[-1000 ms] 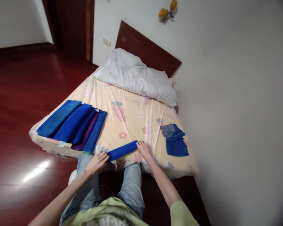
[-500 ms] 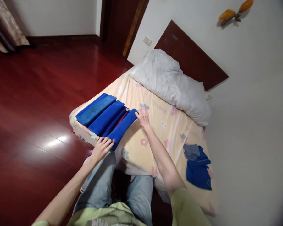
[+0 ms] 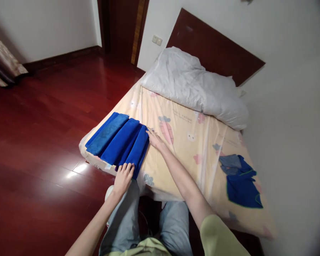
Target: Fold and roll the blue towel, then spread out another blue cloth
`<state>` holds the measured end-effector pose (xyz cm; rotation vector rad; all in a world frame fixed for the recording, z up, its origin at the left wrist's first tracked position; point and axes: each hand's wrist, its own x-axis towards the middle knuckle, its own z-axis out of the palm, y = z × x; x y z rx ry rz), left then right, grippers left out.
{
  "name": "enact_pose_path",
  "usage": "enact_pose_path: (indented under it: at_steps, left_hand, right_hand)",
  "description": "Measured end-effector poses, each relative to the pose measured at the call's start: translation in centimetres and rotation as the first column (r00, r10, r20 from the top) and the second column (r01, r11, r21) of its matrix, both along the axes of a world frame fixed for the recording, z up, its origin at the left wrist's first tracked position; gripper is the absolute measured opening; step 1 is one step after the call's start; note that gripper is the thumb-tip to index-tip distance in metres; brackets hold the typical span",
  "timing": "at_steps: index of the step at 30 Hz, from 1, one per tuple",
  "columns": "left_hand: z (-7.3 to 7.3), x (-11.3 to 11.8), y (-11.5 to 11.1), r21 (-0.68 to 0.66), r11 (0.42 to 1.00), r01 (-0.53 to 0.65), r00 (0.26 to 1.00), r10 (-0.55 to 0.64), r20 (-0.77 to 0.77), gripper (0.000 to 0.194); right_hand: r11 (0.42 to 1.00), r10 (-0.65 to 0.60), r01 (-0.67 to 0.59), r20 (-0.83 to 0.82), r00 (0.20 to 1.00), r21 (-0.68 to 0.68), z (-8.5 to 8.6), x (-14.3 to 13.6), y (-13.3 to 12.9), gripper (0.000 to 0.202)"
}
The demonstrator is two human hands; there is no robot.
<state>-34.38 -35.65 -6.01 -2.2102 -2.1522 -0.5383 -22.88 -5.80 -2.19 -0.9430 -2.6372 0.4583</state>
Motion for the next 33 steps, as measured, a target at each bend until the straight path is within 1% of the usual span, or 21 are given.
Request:
enact_pose_path:
  at_steps: [2, 3, 4, 6, 7, 8, 9, 10, 12, 13, 14, 16, 17, 19, 21, 23, 25, 27, 29, 31, 33]
  left_hand:
    - [-0.3, 1.4, -2.0, 0.025, 1.000, -0.015, 0.999, 0.014, 0.043, 0.058]
    - [-0.6, 2.3, -3.4, 0.036, 0.999, -0.009, 0.998, 0.006, 0.066, 0.060]
    - [-0.9, 3.4, -5.1, 0.039, 0.999, 0.013, 0.996, -0.016, 0.086, 0.061]
    - [-1.6, 5.7, -8.8, -0.004, 0.995, 0.102, 0.986, -0.101, 0.129, 0.060]
    - [-1.9, 6.9, -10.5, -0.043, 0.987, 0.156, 0.977, -0.148, 0.155, 0.056]
    - [-2.0, 8.0, -11.9, -0.086, 0.974, 0.210, 0.964, -0.191, 0.187, 0.048]
    - [-2.1, 8.9, -12.9, -0.115, 0.962, 0.247, 0.951, -0.218, 0.218, 0.041]
    - [-2.0, 9.6, -13.5, -0.144, 0.953, 0.267, 0.943, -0.227, 0.242, 0.036]
    - [-1.8, 10.4, -13.3, -0.192, 0.943, 0.274, 0.940, -0.220, 0.259, 0.034]
    - [-1.8, 10.7, -12.7, -0.217, 0.937, 0.272, 0.944, -0.217, 0.249, 0.034]
    - [-1.8, 10.9, -11.7, -0.243, 0.928, 0.281, 0.947, -0.226, 0.229, 0.034]
    - [-2.2, 11.4, -9.3, -0.301, 0.893, 0.335, 0.939, -0.291, 0.181, 0.035]
    - [-2.5, 11.8, -8.1, -0.333, 0.866, 0.373, 0.927, -0.338, 0.161, 0.036]
    - [-3.4, 12.8, -6.0, -0.409, 0.799, 0.441, 0.896, -0.421, 0.141, 0.039]
    - [-4.4, 14.0, -4.8, -0.501, 0.725, 0.473, 0.871, -0.468, 0.147, 0.042]
    - [-5.3, 15.0, -4.8, -0.585, 0.657, 0.475, 0.863, -0.478, 0.163, 0.043]
    - [-6.0, 15.8, -5.8, -0.631, 0.617, 0.471, 0.863, -0.468, 0.187, 0.043]
    - [-6.2, 16.3, -7.1, -0.646, 0.606, 0.464, 0.871, -0.446, 0.207, 0.045]
    - [-6.0, 16.6, -8.2, -0.661, 0.595, 0.457, 0.877, -0.424, 0.225, 0.046]
    - [-5.5, 16.7, -8.7, -0.658, 0.591, 0.467, 0.876, -0.408, 0.256, 0.047]
    - [-4.9, 16.8, -8.7, -0.620, 0.609, 0.495, 0.867, -0.400, 0.299, 0.046]
  right_hand:
    - [0.999, -0.027, 0.027, 0.016, 1.000, -0.035, 0.0, 3.3, -3.3, 0.061]
    - [0.998, -0.054, 0.054, -0.006, 0.999, -0.044, -0.3, 5.5, -5.6, 0.064]
    - [0.994, -0.098, 0.096, -0.049, 0.994, -0.051, -0.9, 8.1, -8.5, 0.062]
    - [0.965, -0.260, 0.252, -0.129, 0.957, -0.076, -3.0, 14.2, -15.4, 0.055]
    - [0.933, -0.359, 0.346, -0.185, 0.915, -0.101, -4.3, 17.5, -19.3, 0.052]
    - [0.898, -0.439, 0.419, -0.210, 0.874, -0.134, -5.7, 20.7, -23.2, 0.049]
    - [0.872, -0.489, 0.464, -0.226, 0.843, -0.154, -6.9, 23.8, -27.1, 0.046]
    - [0.858, -0.511, 0.480, -0.213, 0.833, -0.181, -8.0, 26.6, -30.8, 0.042]
    - [0.824, -0.554, 0.502, -0.190, 0.811, -0.262, -9.0, 30.5, -36.7, 0.032]
    - [0.775, -0.622, 0.558, -0.206, 0.755, -0.297, -9.1, 31.6, -38.8, 0.031]
    - [0.729, -0.678, 0.598, -0.229, 0.698, -0.334, -8.8, 32.2, -40.1, 0.030]
    - [0.642, -0.765, 0.652, -0.290, 0.575, -0.403, -8.0, 32.5, -40.8, 0.029]
    - [0.619, -0.785, 0.653, -0.317, 0.532, -0.437, -7.5, 32.4, -40.4, 0.029]
    - [0.604, -0.797, 0.623, -0.358, 0.486, -0.497, -6.8, 32.4, -38.9, 0.028]
    - [0.590, -0.808, 0.602, -0.389, 0.443, -0.538, -6.6, 32.6, -37.6, 0.028]
    - [0.580, -0.814, 0.592, -0.413, 0.408, -0.559, -6.6, 33.0, -37.1, 0.028]
    - [0.578, -0.816, 0.584, -0.433, 0.384, -0.570, -6.7, 33.3, -37.0, 0.029]
    - [0.577, -0.815, 0.576, -0.460, 0.353, -0.580, -7.0, 33.6, -37.1, 0.029]
    - [0.572, -0.812, 0.569, -0.502, 0.296, -0.590, -7.3, 34.2, -36.8, 0.027]
    - [0.552, -0.812, 0.578, -0.545, 0.209, -0.602, -7.6, 35.2, -35.6, 0.027]
    - [0.505, -0.812, 0.607, -0.576, 0.094, -0.613, -7.7, 36.9, -33.5, 0.031]
